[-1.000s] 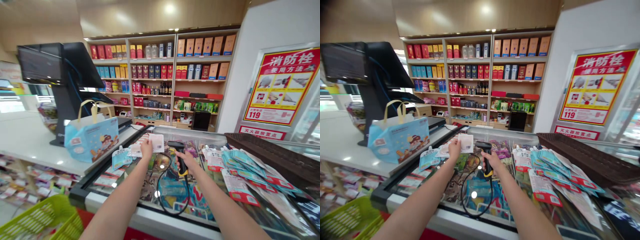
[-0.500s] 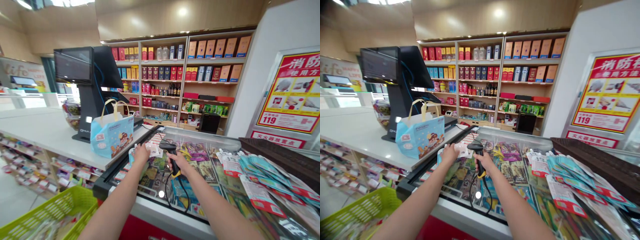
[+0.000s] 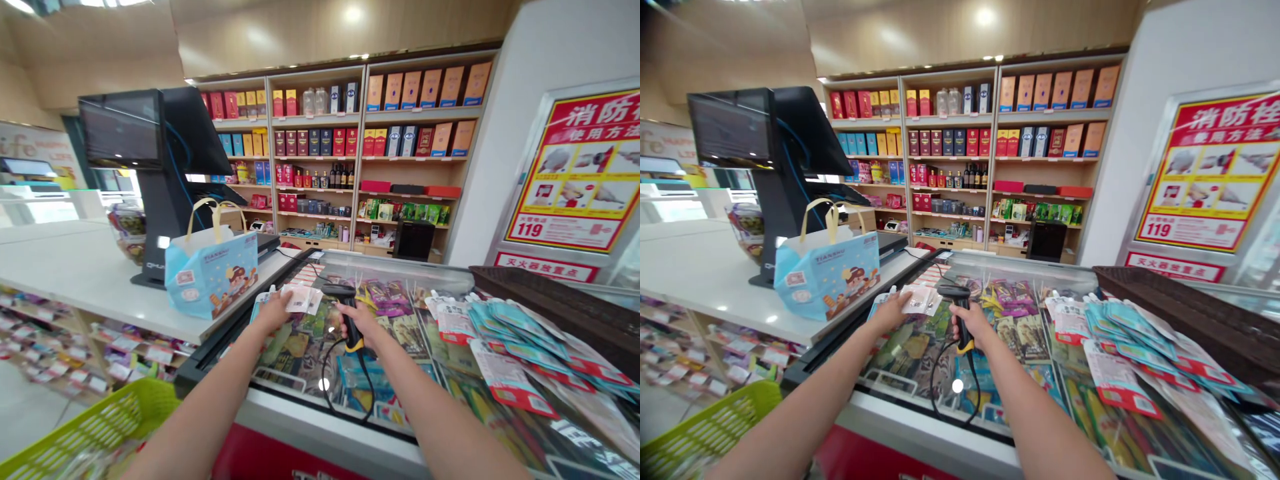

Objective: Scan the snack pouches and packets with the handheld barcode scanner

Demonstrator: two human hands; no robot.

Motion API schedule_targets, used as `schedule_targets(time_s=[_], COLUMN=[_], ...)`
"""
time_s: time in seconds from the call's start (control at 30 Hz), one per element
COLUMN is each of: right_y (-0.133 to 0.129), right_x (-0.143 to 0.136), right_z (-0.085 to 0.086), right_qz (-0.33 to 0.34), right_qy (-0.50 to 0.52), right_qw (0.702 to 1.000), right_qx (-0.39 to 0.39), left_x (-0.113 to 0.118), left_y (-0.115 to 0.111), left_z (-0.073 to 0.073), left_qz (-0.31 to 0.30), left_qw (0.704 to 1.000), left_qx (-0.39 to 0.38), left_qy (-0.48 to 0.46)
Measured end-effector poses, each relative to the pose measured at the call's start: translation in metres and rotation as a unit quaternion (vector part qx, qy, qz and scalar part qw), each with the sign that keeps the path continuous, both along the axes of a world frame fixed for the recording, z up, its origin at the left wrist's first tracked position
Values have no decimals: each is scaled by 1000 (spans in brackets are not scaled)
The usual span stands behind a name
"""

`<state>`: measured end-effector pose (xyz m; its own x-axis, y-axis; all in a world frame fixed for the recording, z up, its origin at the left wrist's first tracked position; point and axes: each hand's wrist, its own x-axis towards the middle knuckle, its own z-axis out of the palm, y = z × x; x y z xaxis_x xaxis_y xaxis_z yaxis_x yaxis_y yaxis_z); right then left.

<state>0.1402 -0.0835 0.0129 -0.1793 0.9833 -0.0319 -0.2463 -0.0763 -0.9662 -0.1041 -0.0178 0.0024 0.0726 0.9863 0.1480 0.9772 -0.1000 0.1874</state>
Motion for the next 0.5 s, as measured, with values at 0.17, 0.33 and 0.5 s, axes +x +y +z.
schedule_targets(time_s=[0.17, 0.33, 0.5], right_y=[0, 1, 1], right_x=[5, 5, 21], right_z=[-2, 0, 8], right_qz=[9, 13, 6], right_qy=[8, 13, 33], right_qw=[1000, 1000, 999], right_qx=[6, 2, 10], left_x=[-26, -21, 3], left_y=[10, 8, -2], left_z=[-1, 5, 31], left_qz=[-102, -62, 15], left_qw=[994, 996, 995], left_qx=[42, 63, -27], left_qy=[-6, 34, 95])
